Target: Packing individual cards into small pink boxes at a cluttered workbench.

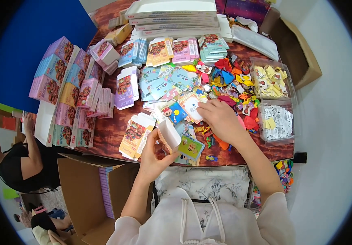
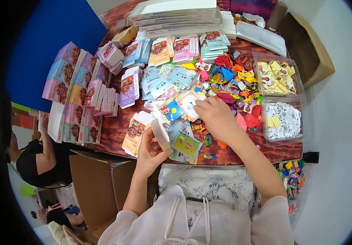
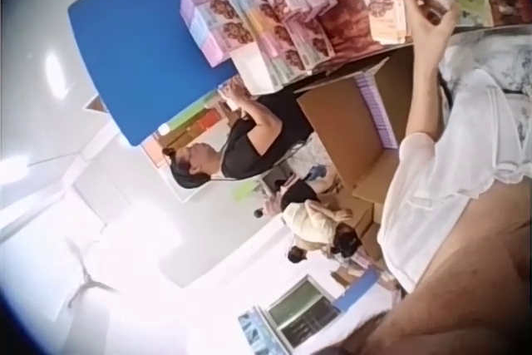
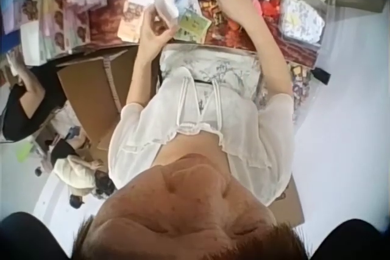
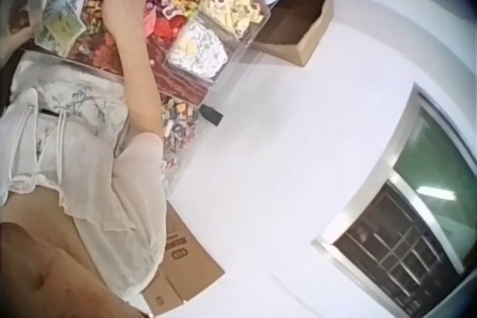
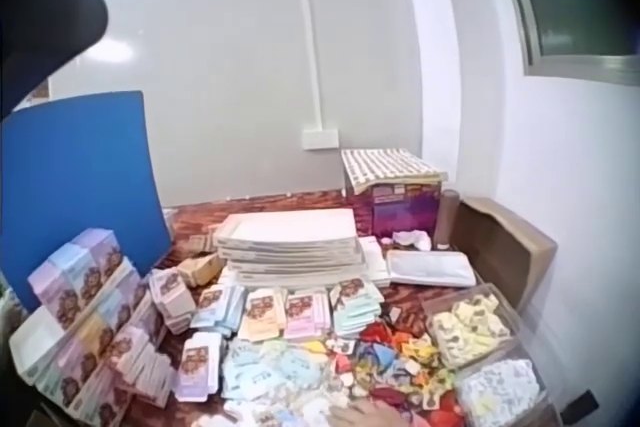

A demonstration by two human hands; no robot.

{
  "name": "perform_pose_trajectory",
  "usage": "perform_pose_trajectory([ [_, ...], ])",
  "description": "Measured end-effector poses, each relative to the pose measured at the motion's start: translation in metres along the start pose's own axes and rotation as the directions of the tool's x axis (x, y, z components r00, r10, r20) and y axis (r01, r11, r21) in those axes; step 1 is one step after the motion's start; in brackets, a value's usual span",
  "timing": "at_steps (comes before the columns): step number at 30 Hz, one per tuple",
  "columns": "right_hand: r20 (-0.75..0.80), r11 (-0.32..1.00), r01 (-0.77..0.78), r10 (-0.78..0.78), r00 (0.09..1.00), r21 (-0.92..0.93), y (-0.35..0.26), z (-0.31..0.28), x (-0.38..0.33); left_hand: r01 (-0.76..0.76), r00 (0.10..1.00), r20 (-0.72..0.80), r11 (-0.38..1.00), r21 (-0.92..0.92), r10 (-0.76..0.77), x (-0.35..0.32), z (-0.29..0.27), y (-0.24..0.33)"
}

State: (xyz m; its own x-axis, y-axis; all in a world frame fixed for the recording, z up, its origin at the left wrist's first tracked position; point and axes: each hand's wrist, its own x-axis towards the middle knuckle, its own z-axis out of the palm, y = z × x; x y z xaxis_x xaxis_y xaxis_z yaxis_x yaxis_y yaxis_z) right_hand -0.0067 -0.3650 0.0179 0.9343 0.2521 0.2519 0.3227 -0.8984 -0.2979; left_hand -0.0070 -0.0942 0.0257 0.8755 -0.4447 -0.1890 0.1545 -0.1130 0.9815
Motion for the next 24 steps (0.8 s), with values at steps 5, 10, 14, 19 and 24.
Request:
perform_pose_trajectory([
  [5,-0.073,0.995,0.060,-0.054,0.996,0.079,-0.005,-0.014,0.002,-0.013,1.000,-0.008,0.996,0.088,0.014,-0.001,0.000,0.000],
  [10,-0.379,0.774,-0.227,0.514,0.770,0.591,-0.010,-0.040,0.003,-0.259,0.949,0.055,0.664,0.701,0.312,0.003,0.008,0.013],
  [14,0.144,0.122,-0.345,0.745,0.652,0.931,-0.039,-0.042,-0.025,-0.215,0.962,0.035,0.675,0.706,0.270,0.003,0.014,0.015],
  [19,0.135,0.197,-0.369,0.698,0.703,0.908,-0.047,-0.011,-0.056,-0.306,0.940,0.145,0.579,0.756,0.308,0.006,0.024,0.019],
  [24,-0.150,0.765,-0.211,0.371,0.916,0.608,-0.060,-0.020,-0.046,-0.368,0.925,0.222,0.581,0.726,0.309,0.001,0.041,0.025],
])
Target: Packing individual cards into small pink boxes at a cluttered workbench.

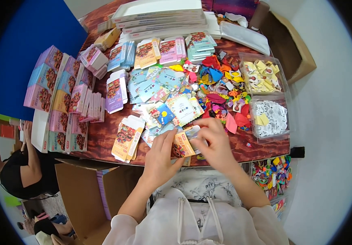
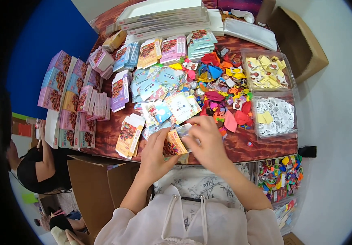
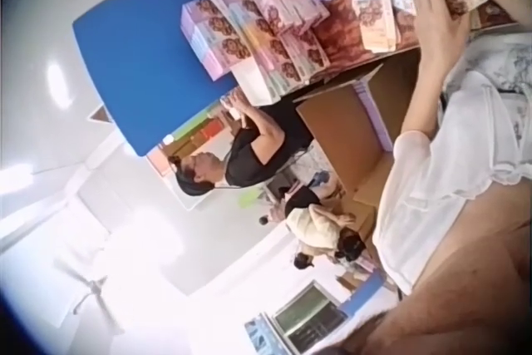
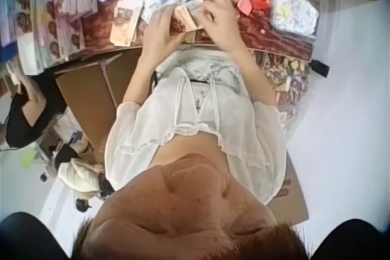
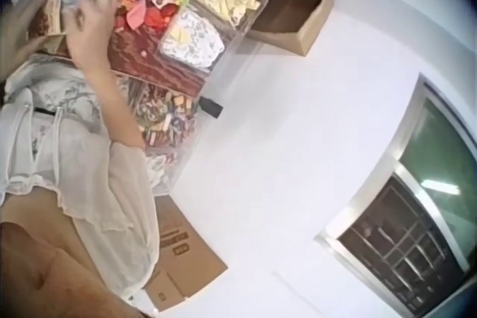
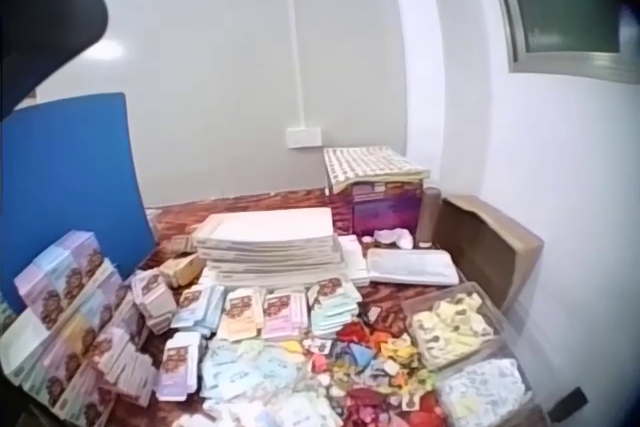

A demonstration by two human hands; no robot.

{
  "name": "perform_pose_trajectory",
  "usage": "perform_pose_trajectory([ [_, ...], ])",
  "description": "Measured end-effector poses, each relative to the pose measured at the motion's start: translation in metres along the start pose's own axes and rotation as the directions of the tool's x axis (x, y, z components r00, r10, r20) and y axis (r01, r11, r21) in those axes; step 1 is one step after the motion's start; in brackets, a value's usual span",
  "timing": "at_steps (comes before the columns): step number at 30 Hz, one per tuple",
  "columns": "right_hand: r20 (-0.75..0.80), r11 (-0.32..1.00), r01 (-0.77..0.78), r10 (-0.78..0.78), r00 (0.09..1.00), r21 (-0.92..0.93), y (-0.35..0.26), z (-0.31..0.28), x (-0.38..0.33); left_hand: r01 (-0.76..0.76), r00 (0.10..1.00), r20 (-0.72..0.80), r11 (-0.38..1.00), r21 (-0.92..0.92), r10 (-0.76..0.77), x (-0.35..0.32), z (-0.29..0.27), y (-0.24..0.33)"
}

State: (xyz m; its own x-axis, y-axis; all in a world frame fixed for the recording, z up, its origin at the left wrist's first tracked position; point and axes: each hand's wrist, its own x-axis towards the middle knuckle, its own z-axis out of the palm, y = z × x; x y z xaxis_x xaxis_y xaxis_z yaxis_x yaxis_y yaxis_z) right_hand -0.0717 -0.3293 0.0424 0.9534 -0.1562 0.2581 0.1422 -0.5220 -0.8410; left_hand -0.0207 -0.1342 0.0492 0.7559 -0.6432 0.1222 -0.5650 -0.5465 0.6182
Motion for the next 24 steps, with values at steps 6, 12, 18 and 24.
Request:
perform_pose_trajectory([
  [6,0.148,0.998,0.059,-0.053,0.988,-0.037,0.000,-0.002,0.009,-0.001,0.996,-0.086,0.998,-0.069,-0.005,0.010,0.005,-0.004],
  [12,0.256,0.813,-0.374,0.285,0.924,0.447,0.041,-0.031,0.056,0.042,0.998,-0.045,0.998,-0.056,-0.045,0.011,0.005,-0.008],
  [18,-0.406,0.725,-0.184,-0.143,0.902,-0.664,0.101,-0.037,0.125,0.114,0.993,0.052,0.984,-0.140,-0.108,0.016,0.005,-0.012],
  [24,-0.344,0.988,-0.136,0.103,0.933,-0.074,0.102,-0.062,0.117,0.039,0.996,-0.074,0.995,-0.097,-0.046,0.009,0.000,-0.022],
])
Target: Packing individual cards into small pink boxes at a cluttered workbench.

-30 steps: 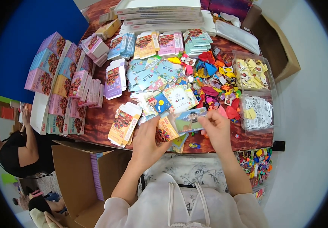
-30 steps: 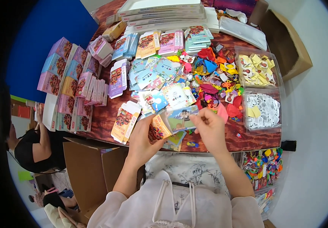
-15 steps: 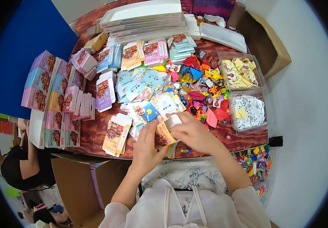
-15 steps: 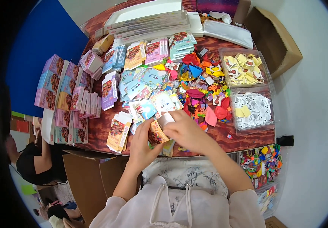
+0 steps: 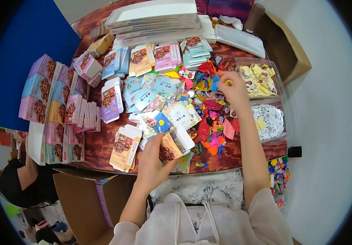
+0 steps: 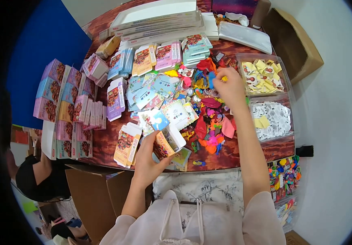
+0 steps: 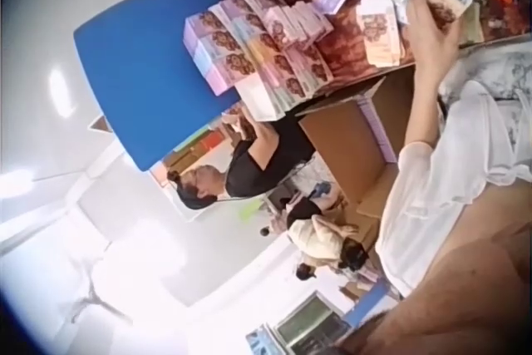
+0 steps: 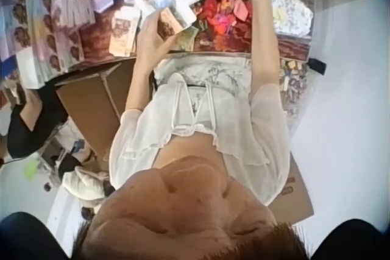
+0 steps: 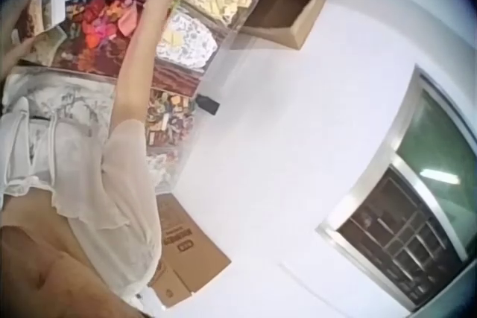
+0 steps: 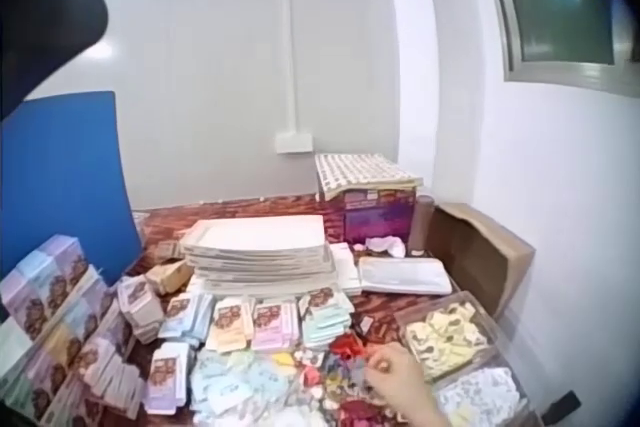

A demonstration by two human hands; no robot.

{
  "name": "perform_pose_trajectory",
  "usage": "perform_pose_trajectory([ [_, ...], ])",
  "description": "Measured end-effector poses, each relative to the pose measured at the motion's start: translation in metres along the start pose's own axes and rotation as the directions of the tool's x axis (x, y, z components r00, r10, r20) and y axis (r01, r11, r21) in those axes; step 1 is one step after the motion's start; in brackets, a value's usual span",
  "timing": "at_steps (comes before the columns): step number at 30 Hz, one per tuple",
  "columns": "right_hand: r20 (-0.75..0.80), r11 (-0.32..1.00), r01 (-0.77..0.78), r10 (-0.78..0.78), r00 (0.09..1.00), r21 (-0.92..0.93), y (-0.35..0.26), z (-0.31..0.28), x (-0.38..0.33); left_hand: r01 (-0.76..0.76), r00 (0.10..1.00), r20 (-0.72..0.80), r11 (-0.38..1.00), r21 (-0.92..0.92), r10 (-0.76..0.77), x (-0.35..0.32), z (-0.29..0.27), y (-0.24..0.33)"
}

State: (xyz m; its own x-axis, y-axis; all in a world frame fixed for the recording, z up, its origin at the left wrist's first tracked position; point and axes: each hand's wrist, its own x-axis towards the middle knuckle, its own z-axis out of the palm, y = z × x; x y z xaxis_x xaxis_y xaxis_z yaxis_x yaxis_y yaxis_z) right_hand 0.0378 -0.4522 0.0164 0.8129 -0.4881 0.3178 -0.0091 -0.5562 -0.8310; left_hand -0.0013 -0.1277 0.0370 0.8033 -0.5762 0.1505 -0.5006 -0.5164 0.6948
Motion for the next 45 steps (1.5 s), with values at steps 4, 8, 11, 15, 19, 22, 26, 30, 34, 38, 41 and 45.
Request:
perform_pose_trajectory([
  [4,0.248,0.480,-0.315,0.199,0.948,0.819,-0.015,-0.031,-0.007,0.064,0.998,0.031,0.990,-0.129,-0.060,0.001,-0.002,-0.004],
  [8,0.306,0.452,-0.382,0.235,0.923,0.806,0.006,-0.043,-0.007,0.081,0.991,0.115,0.984,-0.158,-0.063,0.005,-0.003,-0.001],
  [11,0.193,0.911,-0.375,0.342,0.920,0.171,0.011,-0.034,-0.007,0.073,0.993,0.098,0.987,-0.144,-0.059,0.004,-0.003,0.001],
  [15,0.276,0.978,-0.097,0.146,0.950,-0.184,-0.005,-0.010,-0.015,0.086,0.993,0.093,0.985,-0.149,-0.073,0.001,-0.004,-0.001],
  [19,0.351,0.771,0.211,0.018,0.936,-0.601,0.006,0.003,-0.010,0.079,0.992,0.111,0.983,-0.166,-0.061,0.003,-0.002,0.001],
  [22,0.343,0.802,0.204,0.002,0.939,-0.561,0.004,-0.008,-0.007,0.100,0.992,0.092,0.978,-0.182,-0.084,0.001,-0.002,-0.002],
  [26,0.213,0.910,0.178,-0.103,0.972,-0.373,-0.015,-0.043,-0.004,0.094,0.995,0.058,0.978,-0.186,-0.084,-0.001,0.000,-0.004],
  [30,0.228,0.968,-0.210,0.175,0.958,0.139,-0.052,-0.072,-0.011,0.127,0.988,0.115,0.974,-0.190,-0.106,0.006,0.005,0.001],
  [34,0.287,0.895,-0.282,0.185,0.940,0.346,-0.068,-0.079,-0.025,0.066,0.994,0.097,0.975,-0.211,-0.046,0.009,0.007,0.008],
  [38,0.313,0.832,-0.330,0.201,0.928,0.445,-0.078,-0.078,-0.040,0.088,0.993,0.103,0.959,-0.270,-0.062,0.011,0.009,0.014],
  [41,0.520,0.413,-0.545,0.183,0.835,0.730,-0.070,-0.063,-0.060,0.110,0.988,0.134,0.961,-0.252,-0.078,0.011,0.015,0.013],
  [45,0.632,0.497,-0.671,0.277,0.723,0.550,-0.093,-0.028,-0.089,0.010,0.998,0.061,0.990,-0.141,-0.001,0.006,0.019,0.014],
])
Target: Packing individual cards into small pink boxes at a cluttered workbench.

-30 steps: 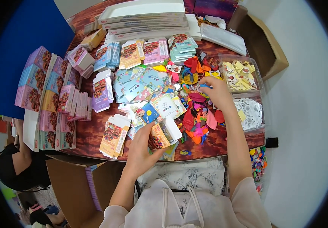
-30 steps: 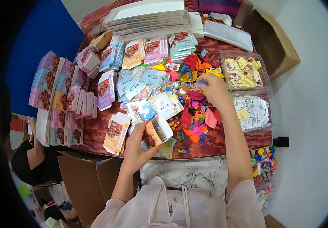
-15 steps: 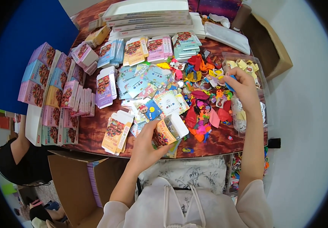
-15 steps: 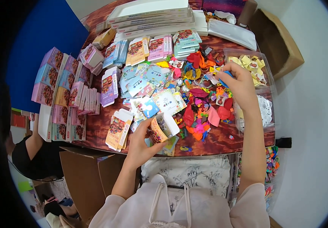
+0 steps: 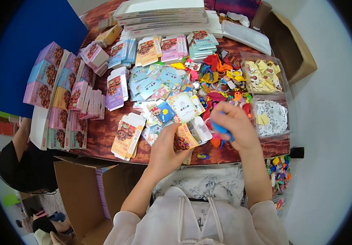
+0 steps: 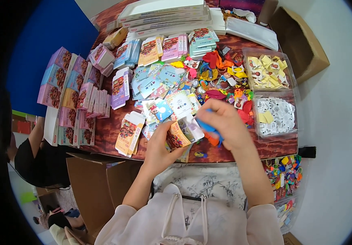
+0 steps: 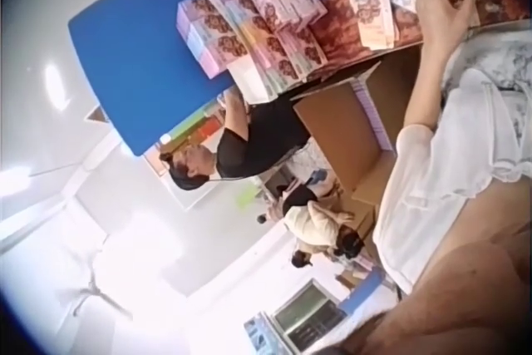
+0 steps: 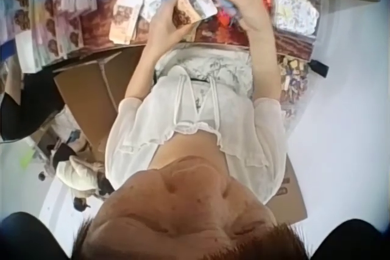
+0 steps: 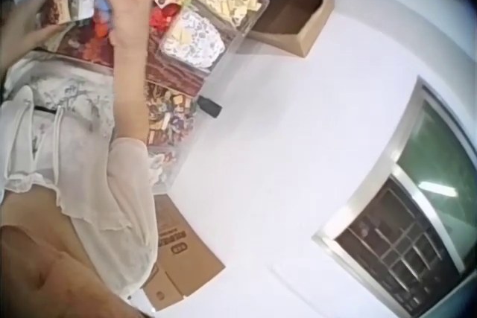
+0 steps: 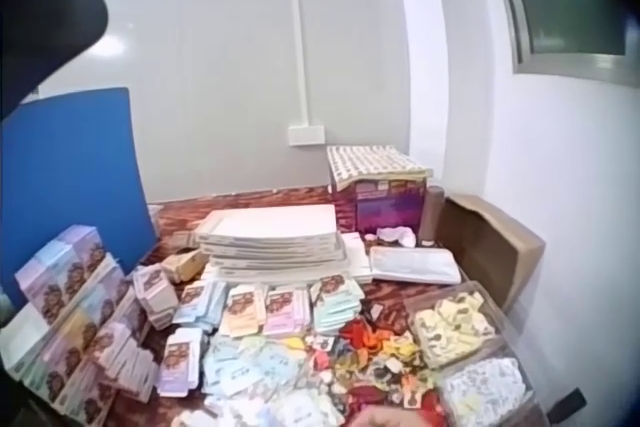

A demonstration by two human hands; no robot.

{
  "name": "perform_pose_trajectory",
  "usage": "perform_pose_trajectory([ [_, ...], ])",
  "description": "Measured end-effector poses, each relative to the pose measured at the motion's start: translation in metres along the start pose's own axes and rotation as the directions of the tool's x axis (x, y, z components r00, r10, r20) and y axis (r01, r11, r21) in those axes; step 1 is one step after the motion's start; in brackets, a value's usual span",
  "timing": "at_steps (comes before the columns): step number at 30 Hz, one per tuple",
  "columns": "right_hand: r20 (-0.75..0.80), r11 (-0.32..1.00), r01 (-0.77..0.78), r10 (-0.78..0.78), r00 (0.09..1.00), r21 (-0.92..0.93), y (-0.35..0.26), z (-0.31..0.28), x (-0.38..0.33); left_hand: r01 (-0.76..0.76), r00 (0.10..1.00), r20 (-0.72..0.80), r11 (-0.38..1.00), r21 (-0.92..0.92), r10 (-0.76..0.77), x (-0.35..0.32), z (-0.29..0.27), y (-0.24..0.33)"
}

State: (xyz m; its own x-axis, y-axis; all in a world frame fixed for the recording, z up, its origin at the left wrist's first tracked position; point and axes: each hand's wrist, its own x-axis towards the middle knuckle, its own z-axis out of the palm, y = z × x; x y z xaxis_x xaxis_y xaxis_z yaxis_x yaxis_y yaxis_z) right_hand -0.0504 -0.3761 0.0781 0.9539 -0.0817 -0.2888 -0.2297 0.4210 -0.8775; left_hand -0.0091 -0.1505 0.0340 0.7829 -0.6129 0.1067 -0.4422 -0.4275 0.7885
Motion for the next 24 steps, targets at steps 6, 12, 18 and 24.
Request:
perform_pose_trajectory([
  [6,-0.045,0.990,0.018,-0.024,0.999,-0.137,0.023,0.022,-0.002,-0.029,0.998,-0.056,0.993,0.111,0.035,-0.006,0.001,0.000],
  [12,0.016,0.980,-0.046,0.050,0.999,-0.194,0.014,0.032,-0.007,-0.002,0.997,-0.071,0.995,0.099,0.009,-0.012,0.002,-0.001],
  [18,-0.091,0.899,0.017,-0.064,0.994,-0.439,0.033,0.042,-0.002,-0.010,0.997,-0.081,0.994,0.106,0.019,-0.011,0.001,0.002],
  [24,0.111,0.429,0.271,-0.361,0.926,-0.862,0.037,0.048,-0.006,-0.046,0.984,-0.164,0.985,0.165,0.074,-0.013,0.005,-0.005],
])
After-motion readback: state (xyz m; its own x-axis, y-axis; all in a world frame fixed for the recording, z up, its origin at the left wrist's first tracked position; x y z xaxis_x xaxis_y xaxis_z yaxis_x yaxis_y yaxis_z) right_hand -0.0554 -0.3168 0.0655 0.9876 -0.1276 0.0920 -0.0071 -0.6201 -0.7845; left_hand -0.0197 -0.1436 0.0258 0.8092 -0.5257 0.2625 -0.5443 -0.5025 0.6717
